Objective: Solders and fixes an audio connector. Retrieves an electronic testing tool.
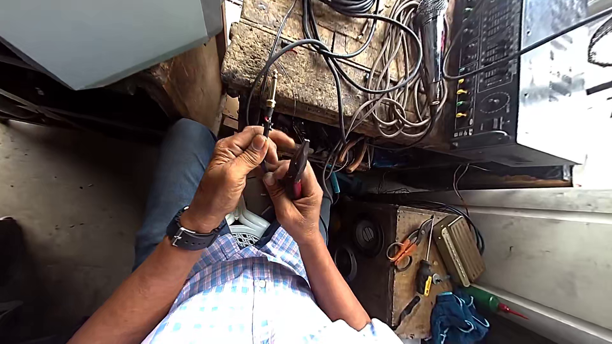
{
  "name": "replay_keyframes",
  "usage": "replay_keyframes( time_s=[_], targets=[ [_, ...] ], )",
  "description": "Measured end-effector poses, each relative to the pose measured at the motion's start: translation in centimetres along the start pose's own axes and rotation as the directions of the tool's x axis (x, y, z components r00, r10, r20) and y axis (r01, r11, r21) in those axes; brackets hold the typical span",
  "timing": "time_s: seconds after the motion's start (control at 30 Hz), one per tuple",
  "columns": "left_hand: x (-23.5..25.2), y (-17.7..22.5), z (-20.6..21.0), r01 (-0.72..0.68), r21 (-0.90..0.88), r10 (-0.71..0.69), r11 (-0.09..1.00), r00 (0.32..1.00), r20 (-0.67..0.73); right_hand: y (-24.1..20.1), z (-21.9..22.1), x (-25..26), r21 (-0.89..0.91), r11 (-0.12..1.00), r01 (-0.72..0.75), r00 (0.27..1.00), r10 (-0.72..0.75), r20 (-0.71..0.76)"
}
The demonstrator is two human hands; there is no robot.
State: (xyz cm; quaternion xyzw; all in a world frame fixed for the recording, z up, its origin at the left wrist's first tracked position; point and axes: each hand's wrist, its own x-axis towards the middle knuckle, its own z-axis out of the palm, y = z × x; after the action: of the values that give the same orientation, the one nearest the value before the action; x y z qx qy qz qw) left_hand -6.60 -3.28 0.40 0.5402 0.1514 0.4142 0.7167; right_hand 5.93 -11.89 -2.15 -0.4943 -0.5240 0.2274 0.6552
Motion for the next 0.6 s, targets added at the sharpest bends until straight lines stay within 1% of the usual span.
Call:
replay_keyframes(
  time_s=[0.07,0.13,0.17,0.23,0.3,0.37,0.43,0.6],
  targets=[
    [-0.2,0.0,-0.9,0.006,0.001,-0.006,1.0,0.998,0.057,-1.1,-1.9,0.5,-0.106,0.994,-0.034,0.999,0.036,0.02],
    [-0.3,-0.1,-1.5,0.061,-0.044,-0.055,0.997,0.991,0.122,-2.0,-3.4,1.4,-0.119,0.99,-0.078,0.997,0.077,-0.01],
    [0.0,-0.3,-1.7,0.107,-0.049,-0.097,0.993,0.981,0.171,-2.2,-3.9,2.1,-0.076,0.992,-0.099,0.995,0.098,-0.023],
    [0.8,-0.8,-2.1,0.195,-0.02,-0.183,0.981,0.947,0.264,-2.1,-4.6,3.8,0.09,0.988,-0.122,0.991,0.126,-0.039],
    [1.0,-1.0,-2.2,0.244,0.025,-0.239,0.97,0.919,0.313,-2.0,-4.8,5.3,0.23,0.959,-0.167,0.984,0.176,-0.021],
    [1.0,-1.0,-2.3,0.266,0.043,-0.266,0.963,0.909,0.32,-2.0,-4.6,6.1,0.307,0.931,-0.198,0.976,0.215,-0.021],
    [1.2,-0.7,-2.2,0.269,0.056,-0.272,0.962,0.911,0.309,-2.0,-4.4,6.5,0.34,0.915,-0.217,0.97,0.242,-0.032],
    [1.5,-0.9,-2.2,0.215,0.058,-0.222,0.975,0.938,0.266,-1.9,-4.2,6.4,0.407,0.891,-0.201,0.969,0.243,-0.053]
  ],
)
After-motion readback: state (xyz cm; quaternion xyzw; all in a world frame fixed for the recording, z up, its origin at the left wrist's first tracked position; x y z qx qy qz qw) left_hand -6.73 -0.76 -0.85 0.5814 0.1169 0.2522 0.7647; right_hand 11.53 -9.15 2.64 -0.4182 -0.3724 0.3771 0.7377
